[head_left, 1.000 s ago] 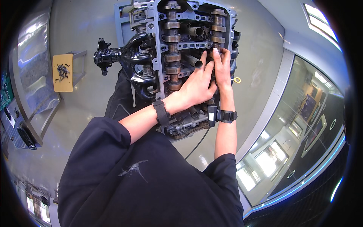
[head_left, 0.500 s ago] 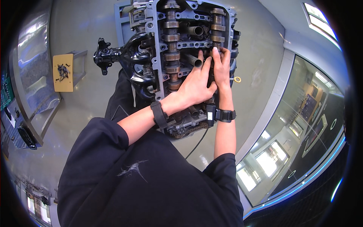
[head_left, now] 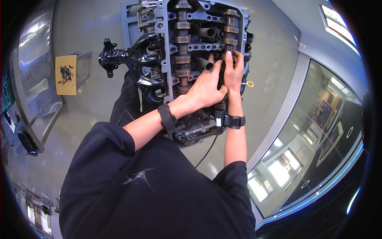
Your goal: The person assembles an engine block by hand, inserting and adjusting internal components such as camshafts and bearings. The person uses a thin metal tool to manipulate parts inside the engine and continues to align and fit components throughout the clip.
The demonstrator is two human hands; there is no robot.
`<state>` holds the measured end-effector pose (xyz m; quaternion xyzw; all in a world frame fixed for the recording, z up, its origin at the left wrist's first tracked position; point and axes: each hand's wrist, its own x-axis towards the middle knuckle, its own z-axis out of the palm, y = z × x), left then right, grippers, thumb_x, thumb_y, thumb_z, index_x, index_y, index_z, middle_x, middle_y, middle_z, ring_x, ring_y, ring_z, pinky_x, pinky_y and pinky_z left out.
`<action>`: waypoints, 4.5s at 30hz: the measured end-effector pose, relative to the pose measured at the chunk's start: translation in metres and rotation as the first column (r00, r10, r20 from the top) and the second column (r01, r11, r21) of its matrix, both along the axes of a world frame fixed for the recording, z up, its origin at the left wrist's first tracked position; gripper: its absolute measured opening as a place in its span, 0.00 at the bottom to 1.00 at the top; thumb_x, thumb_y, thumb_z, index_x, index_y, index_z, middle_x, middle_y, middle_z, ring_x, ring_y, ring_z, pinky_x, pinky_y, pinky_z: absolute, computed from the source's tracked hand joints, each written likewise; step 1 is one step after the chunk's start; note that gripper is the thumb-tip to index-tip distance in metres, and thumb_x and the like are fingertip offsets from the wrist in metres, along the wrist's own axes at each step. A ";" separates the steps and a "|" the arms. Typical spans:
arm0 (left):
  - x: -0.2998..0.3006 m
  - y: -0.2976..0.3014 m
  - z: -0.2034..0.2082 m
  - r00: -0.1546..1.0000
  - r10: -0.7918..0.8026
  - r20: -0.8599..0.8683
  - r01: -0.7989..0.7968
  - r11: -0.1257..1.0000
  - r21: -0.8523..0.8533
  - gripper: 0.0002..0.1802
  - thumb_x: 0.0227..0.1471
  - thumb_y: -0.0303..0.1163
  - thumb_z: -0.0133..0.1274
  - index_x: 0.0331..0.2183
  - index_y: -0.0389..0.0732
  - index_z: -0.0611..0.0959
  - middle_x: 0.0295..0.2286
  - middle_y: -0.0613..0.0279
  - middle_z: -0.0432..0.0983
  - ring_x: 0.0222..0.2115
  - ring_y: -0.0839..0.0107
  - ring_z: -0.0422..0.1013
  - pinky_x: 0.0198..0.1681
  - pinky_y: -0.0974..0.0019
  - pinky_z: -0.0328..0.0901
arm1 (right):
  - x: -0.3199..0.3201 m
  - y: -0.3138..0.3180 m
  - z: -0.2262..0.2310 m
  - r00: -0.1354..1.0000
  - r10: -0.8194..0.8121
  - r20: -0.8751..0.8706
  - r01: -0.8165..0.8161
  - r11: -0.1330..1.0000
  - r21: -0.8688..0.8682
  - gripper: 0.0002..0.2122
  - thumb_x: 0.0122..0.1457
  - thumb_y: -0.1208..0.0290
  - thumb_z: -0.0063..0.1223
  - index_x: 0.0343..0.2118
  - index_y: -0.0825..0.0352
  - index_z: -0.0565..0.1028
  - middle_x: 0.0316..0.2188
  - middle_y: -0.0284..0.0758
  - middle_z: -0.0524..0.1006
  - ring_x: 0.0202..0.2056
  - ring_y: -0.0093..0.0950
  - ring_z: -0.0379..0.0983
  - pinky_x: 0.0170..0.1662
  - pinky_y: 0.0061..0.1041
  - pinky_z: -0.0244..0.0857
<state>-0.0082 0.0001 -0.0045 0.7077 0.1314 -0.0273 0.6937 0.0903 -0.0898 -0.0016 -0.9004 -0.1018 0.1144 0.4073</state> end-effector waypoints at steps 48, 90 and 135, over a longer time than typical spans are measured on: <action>0.004 0.002 0.006 0.983 -0.120 0.138 0.072 0.946 0.315 0.35 0.48 0.26 0.43 0.53 0.15 0.54 0.52 0.14 0.52 0.51 0.28 0.60 0.54 0.49 0.63 | -0.004 0.014 0.010 0.983 -0.129 0.131 0.150 0.975 -0.166 0.15 0.62 0.61 0.50 0.38 0.71 0.76 0.26 0.42 0.80 0.29 0.32 0.79 0.33 0.28 0.70; -0.042 0.022 0.019 0.959 -0.195 0.207 0.104 0.918 0.382 0.23 0.49 0.25 0.49 0.48 0.24 0.71 0.53 0.37 0.63 0.55 0.47 0.61 0.57 0.55 0.60 | -0.017 -0.020 0.051 0.966 0.196 -0.166 -0.226 0.956 -0.189 0.21 0.63 0.72 0.45 0.58 0.70 0.58 0.48 0.50 0.74 0.46 0.38 0.74 0.50 0.32 0.66; 0.004 0.007 0.000 0.960 -0.275 -0.055 0.264 0.824 0.502 0.39 0.44 0.44 0.60 0.50 0.23 0.69 0.57 0.35 0.55 0.59 0.41 0.54 0.58 0.47 0.56 | 0.010 0.000 0.022 0.887 -0.122 -0.446 0.152 0.988 0.032 0.28 0.67 0.47 0.31 0.53 0.71 0.63 0.45 0.39 0.70 0.47 0.29 0.66 0.54 0.29 0.58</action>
